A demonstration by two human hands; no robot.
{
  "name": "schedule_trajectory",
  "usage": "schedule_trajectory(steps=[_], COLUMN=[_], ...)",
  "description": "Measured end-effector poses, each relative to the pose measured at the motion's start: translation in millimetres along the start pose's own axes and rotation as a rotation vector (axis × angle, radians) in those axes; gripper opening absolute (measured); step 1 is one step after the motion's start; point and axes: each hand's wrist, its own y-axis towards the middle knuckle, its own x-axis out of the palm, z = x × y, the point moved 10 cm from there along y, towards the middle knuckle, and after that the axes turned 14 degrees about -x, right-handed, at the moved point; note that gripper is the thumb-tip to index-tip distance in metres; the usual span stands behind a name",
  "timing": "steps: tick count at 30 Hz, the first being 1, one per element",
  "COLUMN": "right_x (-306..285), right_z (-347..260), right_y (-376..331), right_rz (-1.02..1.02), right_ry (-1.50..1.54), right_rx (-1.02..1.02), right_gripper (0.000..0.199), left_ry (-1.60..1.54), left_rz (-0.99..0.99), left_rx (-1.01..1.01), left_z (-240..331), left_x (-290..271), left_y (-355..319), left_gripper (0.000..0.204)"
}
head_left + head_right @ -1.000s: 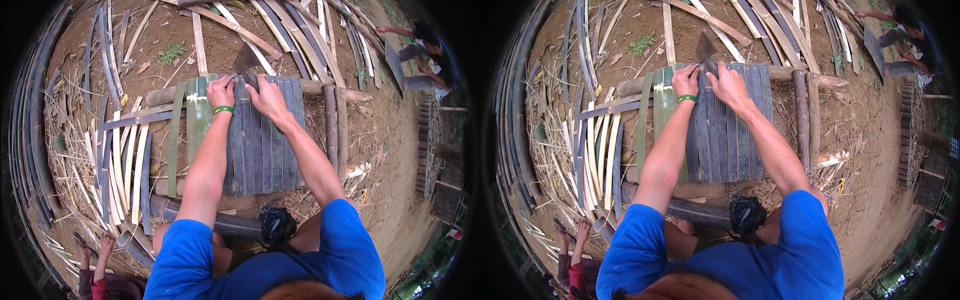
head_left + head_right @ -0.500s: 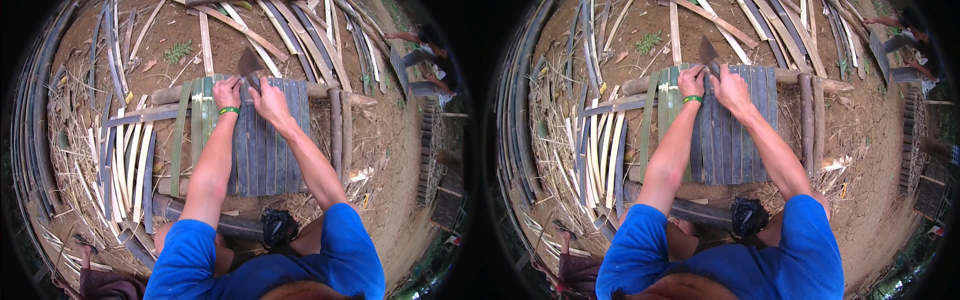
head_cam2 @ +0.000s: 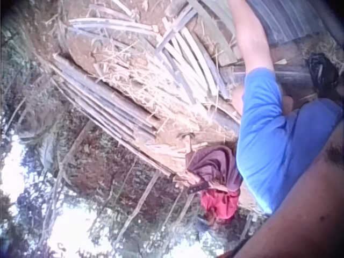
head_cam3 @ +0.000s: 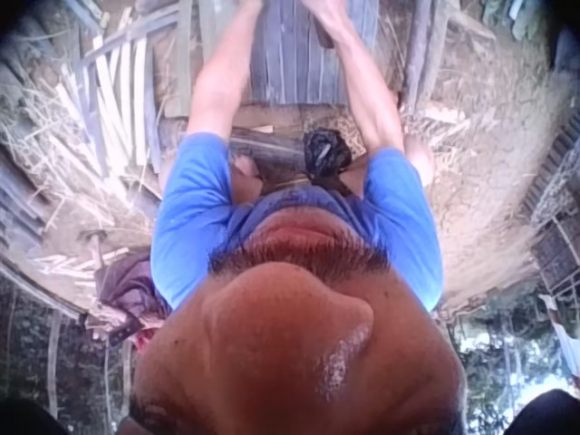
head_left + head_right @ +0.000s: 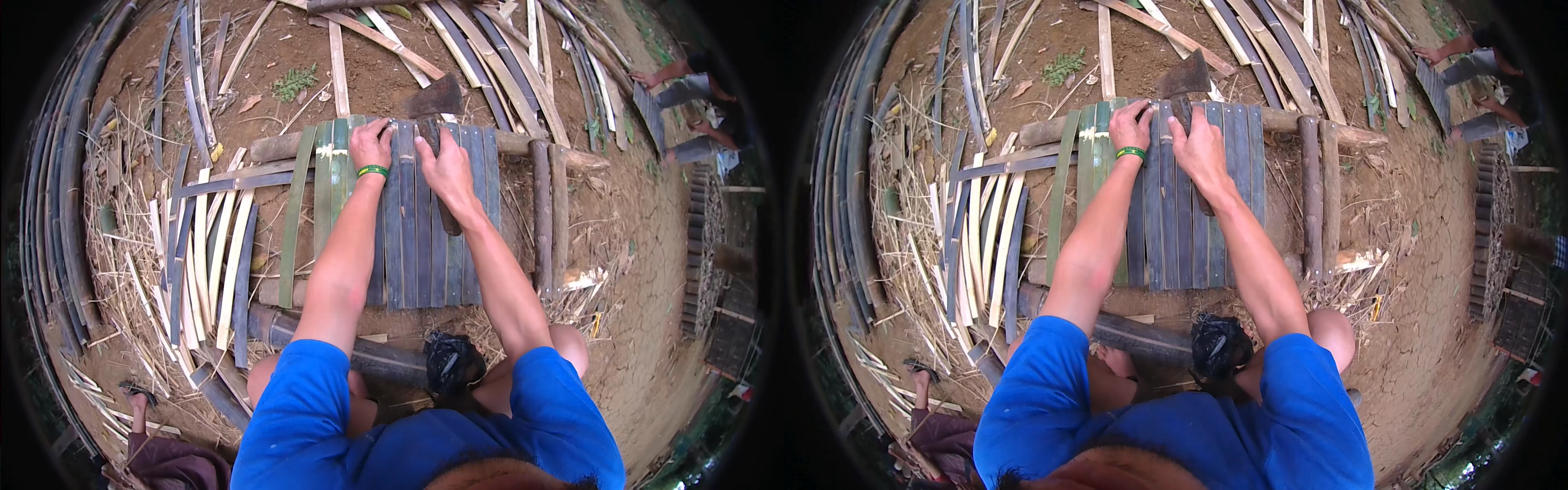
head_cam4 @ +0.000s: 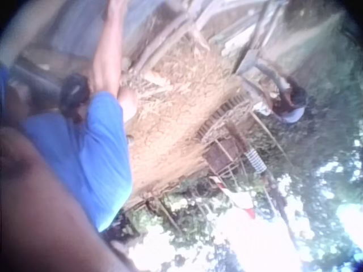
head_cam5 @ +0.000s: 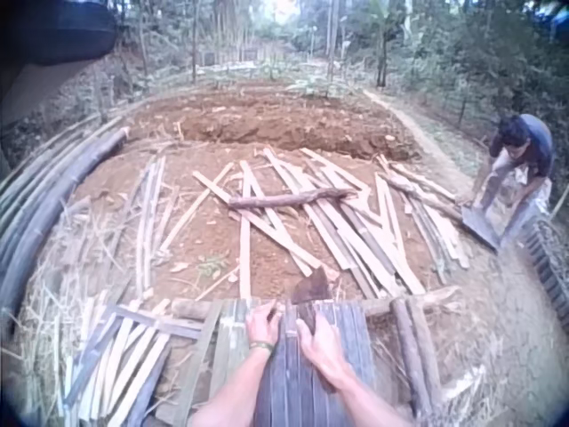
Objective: The person sits on the ground and uses a machete to scrape and smooth the surface of a bamboo mat. They hold the mat with one hand while repeatedly striking and scraping the bamboo strips with the blade of the machete.
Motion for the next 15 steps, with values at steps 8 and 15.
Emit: schedule_trajectory(steps=[8, 15], right_x=[-30.7, -26.0], right_z=[5.0, -10.0], right_y=[-17.2, 5.1], right_rz=[-0.062, -0.094], right_ry=[-0.087, -0.092], right_rx=[0.064, -0.076], right_gripper=[0.040, 0.038], left_ry=[0.515, 0.664], left_rz=[-0.302, -0.346], left_rx=[-0.021, -0.019], left_z=[11.6, 4.5], left_x=[-20.2, -15.6], left_y=[-144.1, -153.2], left_gripper=[0.066, 0.065])
